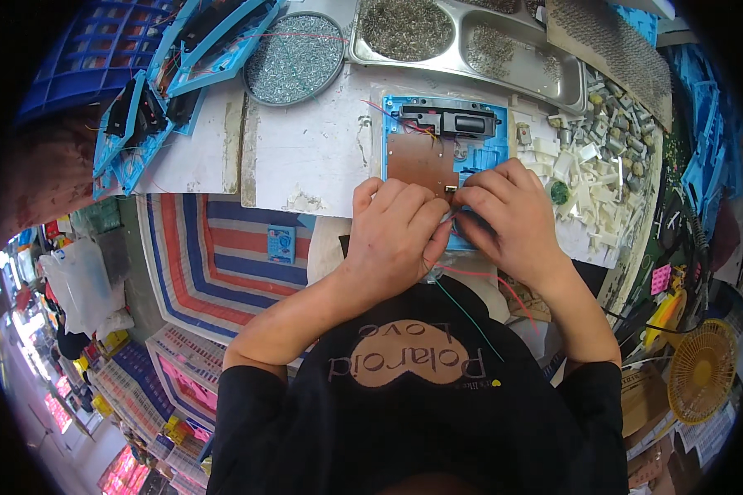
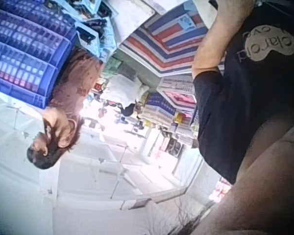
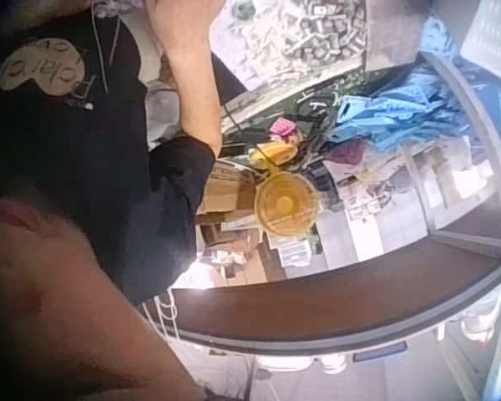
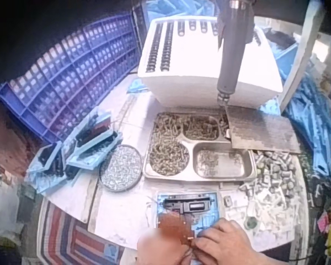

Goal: Assembling electronic components and circuit boards into a plastic toy housing, including soldering wires.

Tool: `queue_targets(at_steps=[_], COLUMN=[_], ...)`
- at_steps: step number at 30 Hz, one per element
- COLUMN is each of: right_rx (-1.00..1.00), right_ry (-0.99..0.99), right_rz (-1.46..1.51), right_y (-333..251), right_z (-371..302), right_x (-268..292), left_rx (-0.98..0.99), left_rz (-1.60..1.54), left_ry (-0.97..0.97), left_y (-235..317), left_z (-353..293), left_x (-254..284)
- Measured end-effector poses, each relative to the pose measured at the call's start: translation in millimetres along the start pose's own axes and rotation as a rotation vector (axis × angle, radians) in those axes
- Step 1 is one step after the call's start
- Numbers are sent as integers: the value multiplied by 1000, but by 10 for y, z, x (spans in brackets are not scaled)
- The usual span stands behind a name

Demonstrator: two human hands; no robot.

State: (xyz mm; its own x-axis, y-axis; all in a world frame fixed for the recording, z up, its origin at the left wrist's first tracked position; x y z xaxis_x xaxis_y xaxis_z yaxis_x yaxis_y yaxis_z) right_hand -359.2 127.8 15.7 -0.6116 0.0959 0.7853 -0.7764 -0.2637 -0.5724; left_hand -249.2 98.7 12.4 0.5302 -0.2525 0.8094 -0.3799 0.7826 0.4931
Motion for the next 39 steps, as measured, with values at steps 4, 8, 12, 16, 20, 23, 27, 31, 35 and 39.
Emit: queue_targets(at_steps=[4, 8, 12, 16, 20, 23, 27, 31, 35, 39], right_rx=[19, 43, 62, 38, -45, -106, -162, -290, -385, -576], right_ry=[49, 102, 110, 117, 194, 194, 268, 228, 169, 6], right_rz=[60, 130, 102, 149, 184, 145, 33, -119, -214, -174], right_y=[38, 73, 51, 62, 103, 112, 62, 30, -20, 107], right_z=[-20, -99, -135, -110, -104, -69, -27, -41, -16, 53], right_x=[32, 70, 82, 100, 141, 85, 68, 73, 46, -67], left_rx=[-14, -85, -99, -14, 7, 27, 25, 7, -17, -72], left_rz=[-13, -45, -69, 17, 47, 53, 38, 16, -8, -51], left_ry=[-4, -17, 9, 55, 13, 15, 37, 48, 51, 59], left_y=[-3, -26, -19, -61, -56, -42, -52, -78, -78, -95], left_z=[8, -55, -62, -19, -45, -28, -41, -67, -79, -86], left_x=[17, -10, 55, 156, 75, 71, 61, 74, 79, 90])
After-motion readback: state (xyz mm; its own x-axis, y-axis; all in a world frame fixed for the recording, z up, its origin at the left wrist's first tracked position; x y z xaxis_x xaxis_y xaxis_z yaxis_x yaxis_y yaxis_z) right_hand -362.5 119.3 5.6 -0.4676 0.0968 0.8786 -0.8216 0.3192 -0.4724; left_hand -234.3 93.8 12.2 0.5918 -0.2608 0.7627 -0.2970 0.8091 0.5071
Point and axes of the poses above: each hand's wrist, its own z-axis towards the middle knuckle, its own x-axis out of the back of the hand, y = z × x, the point moved 10 cm from there along z, towards the middle knuckle, and after that the axes turned 4 degrees about z, right-handed, at the moved point
